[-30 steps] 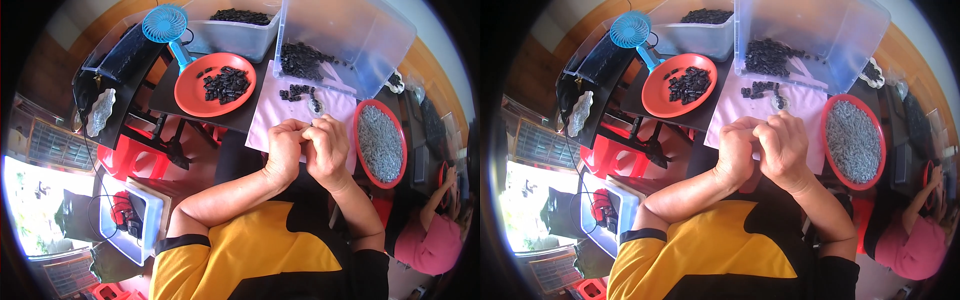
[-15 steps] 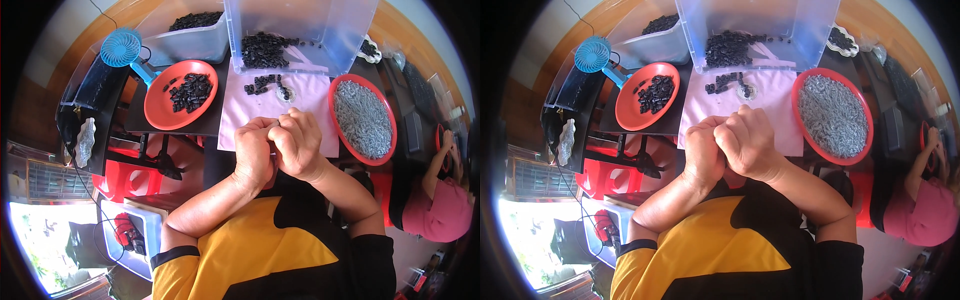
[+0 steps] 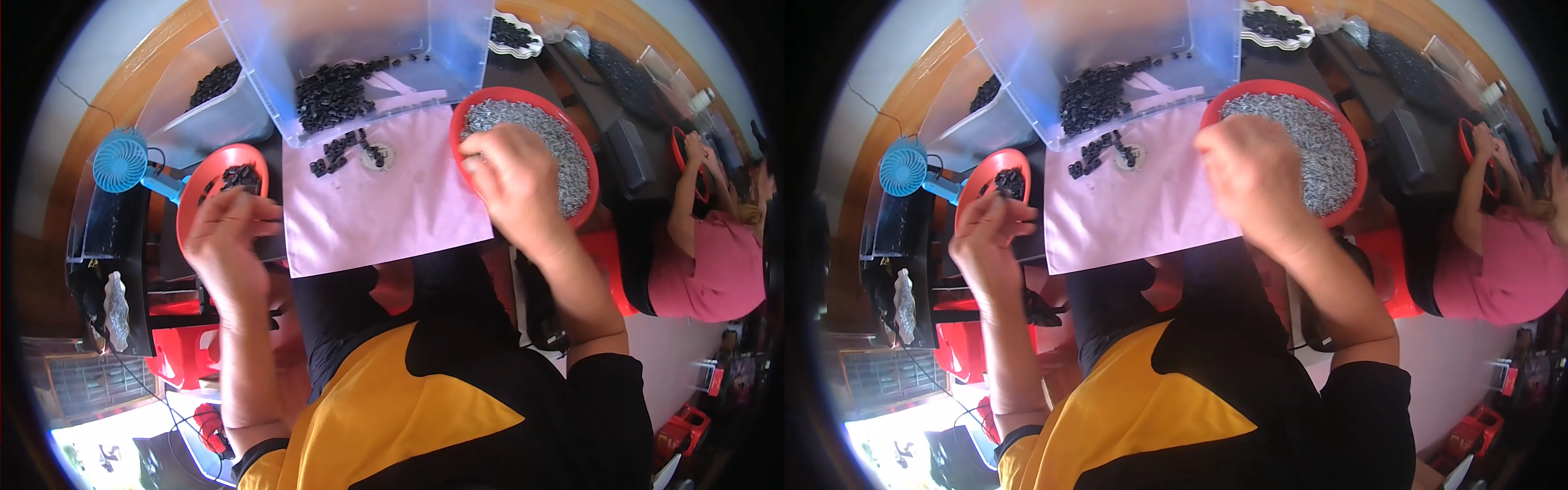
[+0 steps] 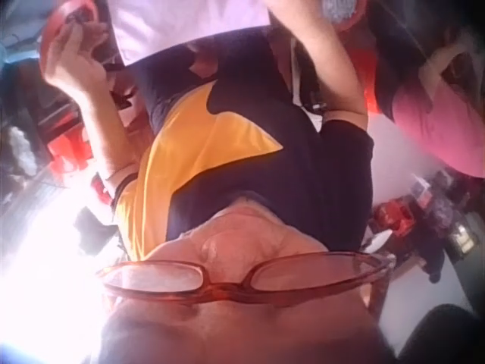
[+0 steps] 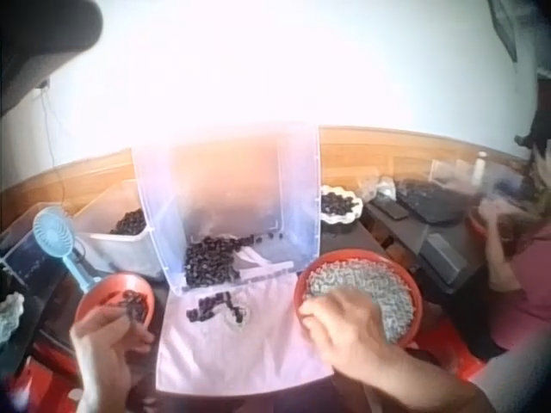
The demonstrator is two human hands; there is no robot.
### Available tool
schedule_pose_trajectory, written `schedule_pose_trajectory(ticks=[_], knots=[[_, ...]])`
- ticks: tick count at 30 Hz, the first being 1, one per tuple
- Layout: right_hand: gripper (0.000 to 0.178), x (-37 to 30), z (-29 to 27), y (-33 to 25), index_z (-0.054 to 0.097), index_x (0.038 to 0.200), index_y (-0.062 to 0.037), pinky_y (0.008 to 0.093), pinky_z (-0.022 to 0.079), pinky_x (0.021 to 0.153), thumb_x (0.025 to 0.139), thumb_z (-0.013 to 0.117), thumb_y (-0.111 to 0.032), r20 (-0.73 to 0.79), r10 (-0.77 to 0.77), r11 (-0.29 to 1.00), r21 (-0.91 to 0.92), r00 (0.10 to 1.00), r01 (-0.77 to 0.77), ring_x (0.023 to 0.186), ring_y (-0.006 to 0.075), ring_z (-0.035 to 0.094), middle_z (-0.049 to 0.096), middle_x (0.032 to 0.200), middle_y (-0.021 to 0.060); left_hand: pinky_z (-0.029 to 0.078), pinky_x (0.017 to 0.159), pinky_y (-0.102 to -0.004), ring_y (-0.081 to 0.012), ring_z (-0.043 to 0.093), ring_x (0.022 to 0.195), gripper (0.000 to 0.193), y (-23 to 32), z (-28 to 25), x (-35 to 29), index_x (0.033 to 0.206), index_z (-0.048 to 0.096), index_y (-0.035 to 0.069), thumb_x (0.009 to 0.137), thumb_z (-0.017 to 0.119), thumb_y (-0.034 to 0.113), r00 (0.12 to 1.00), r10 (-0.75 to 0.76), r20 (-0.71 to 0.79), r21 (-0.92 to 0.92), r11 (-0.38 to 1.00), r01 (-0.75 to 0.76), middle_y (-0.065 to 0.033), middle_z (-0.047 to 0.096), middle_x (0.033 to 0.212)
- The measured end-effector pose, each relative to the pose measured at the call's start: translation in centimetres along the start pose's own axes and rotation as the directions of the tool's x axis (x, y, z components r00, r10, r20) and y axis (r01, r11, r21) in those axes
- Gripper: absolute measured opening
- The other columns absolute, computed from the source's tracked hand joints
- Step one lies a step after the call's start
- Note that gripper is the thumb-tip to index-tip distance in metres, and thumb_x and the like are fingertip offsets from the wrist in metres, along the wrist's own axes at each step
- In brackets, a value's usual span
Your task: The person assembles cord locks by taking small metal springs from a tray and inserting them into plastic stopper pieces by hand.
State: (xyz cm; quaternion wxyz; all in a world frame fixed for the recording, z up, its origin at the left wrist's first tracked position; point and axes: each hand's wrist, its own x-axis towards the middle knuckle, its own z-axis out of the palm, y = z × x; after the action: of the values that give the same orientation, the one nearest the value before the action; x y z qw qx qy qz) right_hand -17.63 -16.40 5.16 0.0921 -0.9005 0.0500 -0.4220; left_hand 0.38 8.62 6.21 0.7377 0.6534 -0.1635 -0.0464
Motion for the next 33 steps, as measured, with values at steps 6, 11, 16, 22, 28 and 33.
schedule_pose_trajectory(ticks=[6, 11, 16, 22, 28, 33], knots=[[0.014, -2.1, -2.9, 5.2, 0.063, 0.092, -0.0075, 0.0433, 0.045, 0.083, 0.079, 0.069, -0.008, 0.407, 0.082, 0.985, -0.170, 0.909, -0.013, 0.094, 0.0303, 0.061, 0.060, 0.084, 0.0086, 0.052, 0.082, -0.0264, -0.0128, 0.063, 0.093, 0.021, 0.1, -2.0, 3.5, 0.108, 0.071, -0.003, 0.087, 0.069, 0.002, 0.925, 0.380, -0.017, 0.468, 0.820, -0.329, -0.0062, 0.069, 0.099], [0.010, -2.0, -3.8, 7.5, 0.057, 0.083, -0.0061, 0.0439, 0.044, 0.074, 0.080, 0.066, -0.005, 0.243, 0.118, 0.958, -0.285, 0.963, -0.045, 0.089, 0.0305, 0.061, 0.060, 0.083, 0.0086, 0.058, 0.076, -0.0306, -0.0230, 0.069, 0.092, 0.027, 9.1, -3.7, -2.2, 0.099, 0.070, -0.004, 0.099, 0.049, 0.013, 0.334, 0.873, 0.356, 0.798, -0.098, -0.595, -0.0140, 0.068, 0.108], [0.013, -1.2, -4.6, 7.7, 0.058, 0.087, -0.0039, 0.0367, 0.047, 0.068, 0.079, 0.068, -0.008, 0.176, 0.262, 0.964, -0.095, 0.949, -0.249, 0.074, 0.0250, 0.062, 0.062, 0.081, 0.0080, 0.059, 0.076, -0.0339, -0.0273, 0.070, 0.091, 0.033, 9.4, -3.4, -1.9, 0.099, 0.069, -0.004, 0.101, 0.045, 0.019, 0.257, 0.821, 0.510, 0.811, -0.359, -0.463, -0.0151, 0.066, 0.112], [0.012, -1.8, -4.1, 7.1, 0.061, 0.088, -0.0037, 0.0312, 0.046, 0.065, 0.083, 0.068, -0.012, 0.232, 0.461, 0.868, 0.084, 0.857, -0.489, 0.070, 0.0180, 0.062, 0.065, 0.076, 0.0061, 0.057, 0.079, -0.0348, -0.0278, 0.069, 0.093, 0.029, 8.4, -3.1, -2.3, 0.099, 0.069, -0.003, 0.099, 0.048, 0.018, 0.314, 0.812, 0.491, 0.776, -0.245, -0.581, -0.0152, 0.066, 0.112], [0.012, -1.6, -3.6, 7.7, 0.063, 0.088, -0.0048, 0.0339, 0.047, 0.067, 0.082, 0.068, -0.013, 0.204, 0.497, 0.840, 0.132, 0.844, -0.526, 0.072, 0.0211, 0.064, 0.067, 0.080, 0.0065, 0.056, 0.081, -0.0357, -0.0283, 0.067, 0.095, 0.026, 6.7, -1.8, -3.1, 0.100, 0.069, -0.002, 0.097, 0.051, 0.016, 0.384, 0.791, 0.476, 0.719, -0.098, -0.688, -0.0153, 0.065, 0.113], [0.013, -1.7, -4.2, 8.4, 0.066, 0.090, -0.0066, 0.0375, 0.049, 0.071, 0.079, 0.069, -0.012, 0.158, 0.335, 0.930, -0.213, 0.929, -0.299, 0.077, 0.0239, 0.064, 0.067, 0.086, 0.0063, 0.055, 0.083, -0.0364, -0.0286, 0.067, 0.096, 0.024, 5.8, -1.2, -3.0, 0.100, 0.069, -0.002, 0.095, 0.053, 0.016, 0.431, 0.754, 0.495, 0.658, -0.002, -0.753, -0.0154, 0.065, 0.113]])
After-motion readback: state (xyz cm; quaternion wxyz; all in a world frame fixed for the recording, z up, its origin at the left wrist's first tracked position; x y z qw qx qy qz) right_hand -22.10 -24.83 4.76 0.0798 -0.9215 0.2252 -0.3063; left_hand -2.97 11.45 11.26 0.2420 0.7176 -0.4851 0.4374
